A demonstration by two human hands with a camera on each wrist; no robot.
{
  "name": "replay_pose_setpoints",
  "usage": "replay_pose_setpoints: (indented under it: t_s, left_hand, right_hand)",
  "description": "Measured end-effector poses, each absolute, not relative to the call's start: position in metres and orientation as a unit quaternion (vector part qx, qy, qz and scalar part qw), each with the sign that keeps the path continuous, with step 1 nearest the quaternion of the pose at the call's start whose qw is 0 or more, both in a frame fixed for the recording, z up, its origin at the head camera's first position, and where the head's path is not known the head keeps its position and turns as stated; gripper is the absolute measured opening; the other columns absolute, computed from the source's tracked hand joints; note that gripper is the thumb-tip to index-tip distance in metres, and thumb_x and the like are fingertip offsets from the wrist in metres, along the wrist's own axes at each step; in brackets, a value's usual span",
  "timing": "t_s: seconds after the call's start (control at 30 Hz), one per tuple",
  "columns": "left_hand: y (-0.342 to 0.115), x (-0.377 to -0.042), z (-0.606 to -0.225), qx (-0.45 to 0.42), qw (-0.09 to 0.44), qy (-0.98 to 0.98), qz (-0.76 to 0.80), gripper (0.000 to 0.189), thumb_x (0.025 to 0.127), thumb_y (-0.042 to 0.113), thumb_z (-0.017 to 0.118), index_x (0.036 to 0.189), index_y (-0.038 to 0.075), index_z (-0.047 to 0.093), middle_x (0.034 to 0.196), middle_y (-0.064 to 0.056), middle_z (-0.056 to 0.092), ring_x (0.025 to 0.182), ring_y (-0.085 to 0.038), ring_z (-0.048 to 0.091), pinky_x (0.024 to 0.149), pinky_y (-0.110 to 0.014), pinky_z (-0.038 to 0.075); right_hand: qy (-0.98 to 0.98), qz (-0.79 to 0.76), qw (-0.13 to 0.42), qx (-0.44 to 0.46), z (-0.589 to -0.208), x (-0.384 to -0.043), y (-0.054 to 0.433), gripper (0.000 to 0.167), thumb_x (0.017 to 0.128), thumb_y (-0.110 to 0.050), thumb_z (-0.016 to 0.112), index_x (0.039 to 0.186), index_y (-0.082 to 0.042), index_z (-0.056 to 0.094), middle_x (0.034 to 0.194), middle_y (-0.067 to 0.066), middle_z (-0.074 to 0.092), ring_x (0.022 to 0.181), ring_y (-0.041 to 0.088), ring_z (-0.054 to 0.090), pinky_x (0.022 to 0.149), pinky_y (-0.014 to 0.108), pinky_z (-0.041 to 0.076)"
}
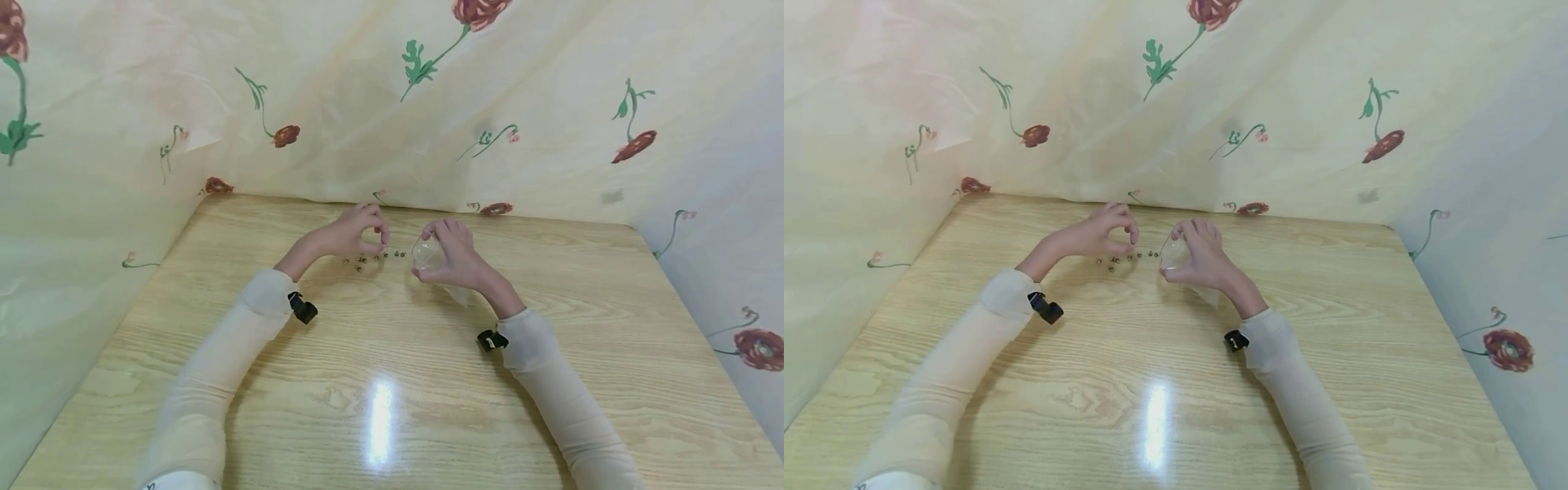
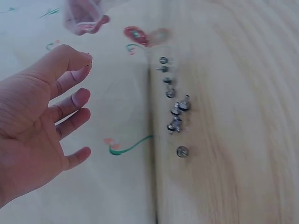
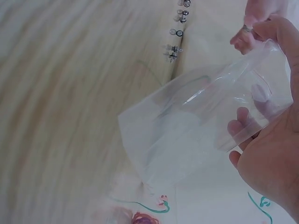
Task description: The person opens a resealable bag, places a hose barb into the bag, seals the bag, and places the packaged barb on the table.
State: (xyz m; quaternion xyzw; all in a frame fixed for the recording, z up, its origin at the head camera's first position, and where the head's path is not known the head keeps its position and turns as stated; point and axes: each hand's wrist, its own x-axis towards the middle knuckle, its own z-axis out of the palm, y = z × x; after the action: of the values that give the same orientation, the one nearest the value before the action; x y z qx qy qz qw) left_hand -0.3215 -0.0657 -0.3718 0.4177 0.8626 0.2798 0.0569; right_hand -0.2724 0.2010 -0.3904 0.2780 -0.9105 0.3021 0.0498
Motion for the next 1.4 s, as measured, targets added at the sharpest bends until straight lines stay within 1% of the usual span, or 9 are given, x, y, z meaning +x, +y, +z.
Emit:
replay_pose_setpoints:
  t_s: [0.23,0.4,0.47,0.53,0.63,0.9,1.0,1.2,1.4]
  left_hand:
    - [-0.065,-0.321,-0.367,0.402,0.032,0.864,0.301,0.005,0.093,0.015,0.071,0.095,0.013,0.067,0.113,-0.010,0.057,0.116,-0.035,0.045,0.105,-0.051,0.030]
    - [-0.060,-0.322,-0.369,0.409,-0.002,0.854,0.322,0.006,0.092,0.014,0.073,0.095,0.012,0.068,0.114,-0.010,0.059,0.139,-0.038,0.039,0.116,-0.054,0.023]
    - [-0.058,-0.321,-0.369,0.417,-0.017,0.847,0.329,0.006,0.092,0.013,0.073,0.094,0.012,0.068,0.111,-0.011,0.059,0.136,-0.038,0.040,0.114,-0.054,0.024]
    - [-0.055,-0.319,-0.369,0.424,-0.031,0.840,0.337,0.005,0.092,0.013,0.072,0.094,0.012,0.068,0.108,-0.012,0.058,0.123,-0.037,0.046,0.108,-0.052,0.027]
    - [-0.051,-0.317,-0.369,0.431,-0.053,0.830,0.349,0.004,0.092,0.012,0.071,0.094,0.012,0.067,0.105,-0.012,0.058,0.104,-0.031,0.046,0.098,-0.050,0.029]
    - [-0.042,-0.314,-0.378,0.440,-0.127,0.811,0.364,0.005,0.089,0.009,0.073,0.091,0.009,0.068,0.098,-0.012,0.059,0.098,-0.028,0.050,0.098,-0.045,0.032]
    - [-0.039,-0.310,-0.380,0.442,-0.126,0.809,0.367,0.006,0.090,0.009,0.074,0.092,0.008,0.068,0.098,-0.011,0.058,0.097,-0.028,0.048,0.101,-0.046,0.031]
    - [-0.034,-0.304,-0.383,0.446,-0.113,0.813,0.358,0.006,0.092,0.011,0.074,0.094,0.008,0.069,0.101,-0.014,0.058,0.097,-0.029,0.046,0.090,-0.039,0.031]
    - [-0.032,-0.303,-0.387,0.446,-0.115,0.810,0.363,0.006,0.091,0.010,0.074,0.093,0.009,0.069,0.099,-0.011,0.057,0.099,-0.030,0.047,0.089,-0.038,0.032]
  right_hand:
    - [-0.913,0.298,0.047,0.274,-0.391,-0.276,0.198,0.061,0.070,-0.031,0.085,0.116,-0.009,0.051,0.106,0.011,0.044,0.107,0.030,0.037,0.101,0.057,0.022]
    - [-0.913,0.299,0.042,0.275,-0.392,-0.279,0.196,0.062,0.070,-0.030,0.085,0.116,-0.009,0.051,0.109,0.018,0.046,0.110,0.030,0.037,0.104,0.059,0.020]
    - [-0.912,0.300,0.040,0.277,-0.393,-0.279,0.195,0.062,0.071,-0.030,0.085,0.117,-0.008,0.050,0.111,0.020,0.046,0.110,0.030,0.036,0.105,0.059,0.020]
    - [-0.912,0.300,0.038,0.278,-0.393,-0.279,0.194,0.062,0.071,-0.030,0.085,0.117,-0.008,0.050,0.111,0.020,0.046,0.110,0.030,0.036,0.105,0.059,0.019]
    - [-0.912,0.300,0.039,0.278,-0.393,-0.279,0.193,0.062,0.071,-0.030,0.085,0.117,-0.008,0.050,0.111,0.020,0.047,0.110,0.030,0.037,0.105,0.060,0.019]
    - [-0.911,0.303,0.044,0.276,-0.392,-0.276,0.192,0.060,0.071,-0.029,0.085,0.116,-0.008,0.051,0.106,0.011,0.042,0.107,0.030,0.036,0.103,0.059,0.020]
    - [-0.909,0.306,0.046,0.278,-0.392,-0.274,0.192,0.060,0.071,-0.029,0.085,0.116,-0.008,0.051,0.105,0.011,0.042,0.106,0.030,0.036,0.102,0.059,0.020]
    - [-0.907,0.308,0.052,0.283,-0.394,-0.273,0.191,0.059,0.071,-0.028,0.086,0.115,-0.008,0.052,0.106,0.010,0.043,0.106,0.029,0.036,0.101,0.057,0.021]
    - [-0.904,0.312,0.056,0.287,-0.395,-0.271,0.190,0.059,0.071,-0.027,0.086,0.114,-0.008,0.052,0.104,0.010,0.042,0.105,0.030,0.036,0.098,0.055,0.020]
